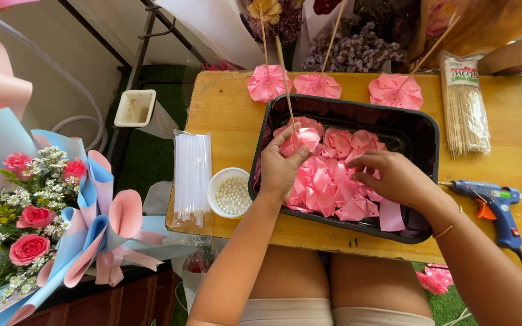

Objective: The person constructs ribbon flowers by hand using a glue gun. The person applies glue to pink ribbon petals, attaches them to a wooden skewer, and layers the petals to form a rose shape.

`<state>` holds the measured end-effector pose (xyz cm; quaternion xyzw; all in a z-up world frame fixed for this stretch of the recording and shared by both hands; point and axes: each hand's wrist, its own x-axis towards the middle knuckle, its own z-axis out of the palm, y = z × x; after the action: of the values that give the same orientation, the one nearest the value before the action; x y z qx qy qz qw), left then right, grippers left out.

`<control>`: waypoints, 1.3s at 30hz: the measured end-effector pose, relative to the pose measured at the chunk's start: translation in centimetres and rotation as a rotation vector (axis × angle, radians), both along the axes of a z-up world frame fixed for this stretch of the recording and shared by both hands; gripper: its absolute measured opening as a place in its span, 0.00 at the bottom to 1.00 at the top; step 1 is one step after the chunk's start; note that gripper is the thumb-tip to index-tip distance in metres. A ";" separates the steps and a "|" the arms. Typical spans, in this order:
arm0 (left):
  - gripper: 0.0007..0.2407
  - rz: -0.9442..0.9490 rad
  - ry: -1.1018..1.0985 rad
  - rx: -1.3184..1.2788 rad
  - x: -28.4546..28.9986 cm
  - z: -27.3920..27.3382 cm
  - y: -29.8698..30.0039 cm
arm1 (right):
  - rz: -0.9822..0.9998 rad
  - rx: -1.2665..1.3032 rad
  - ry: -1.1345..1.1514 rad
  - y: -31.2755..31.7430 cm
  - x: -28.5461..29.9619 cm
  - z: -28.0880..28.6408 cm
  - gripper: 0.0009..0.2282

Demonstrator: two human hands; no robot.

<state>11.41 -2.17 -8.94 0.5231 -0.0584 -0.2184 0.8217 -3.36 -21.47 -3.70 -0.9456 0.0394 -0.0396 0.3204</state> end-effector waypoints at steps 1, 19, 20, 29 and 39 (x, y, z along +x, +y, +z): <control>0.23 0.001 -0.001 -0.002 0.0 0.7 -0.1 | 0.001 -0.002 -0.001 0.4 0.8 0.7 0.07; 0.30 -0.070 -0.157 0.088 -2.6 2.8 -0.1 | -0.190 0.753 0.290 -2.6 4.1 -1.4 0.06; 0.31 -0.094 -0.166 0.095 -2.8 2.6 -0.1 | -0.178 0.795 0.270 -2.8 4.1 -1.6 0.05; 0.33 -0.146 -0.195 0.067 -2.1 1.9 -0.6 | -0.102 0.788 0.209 -2.2 4.1 -0.6 0.04; 0.22 -0.256 -0.161 0.185 -3.1 2.5 0.3 | -0.391 0.226 -0.125 0.2 -2.4 6.1 0.14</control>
<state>8.30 -1.90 -6.44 0.6006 -0.1698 -0.2832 0.7282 -5.72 -21.24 2.36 -0.8738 0.2063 -0.1549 0.4122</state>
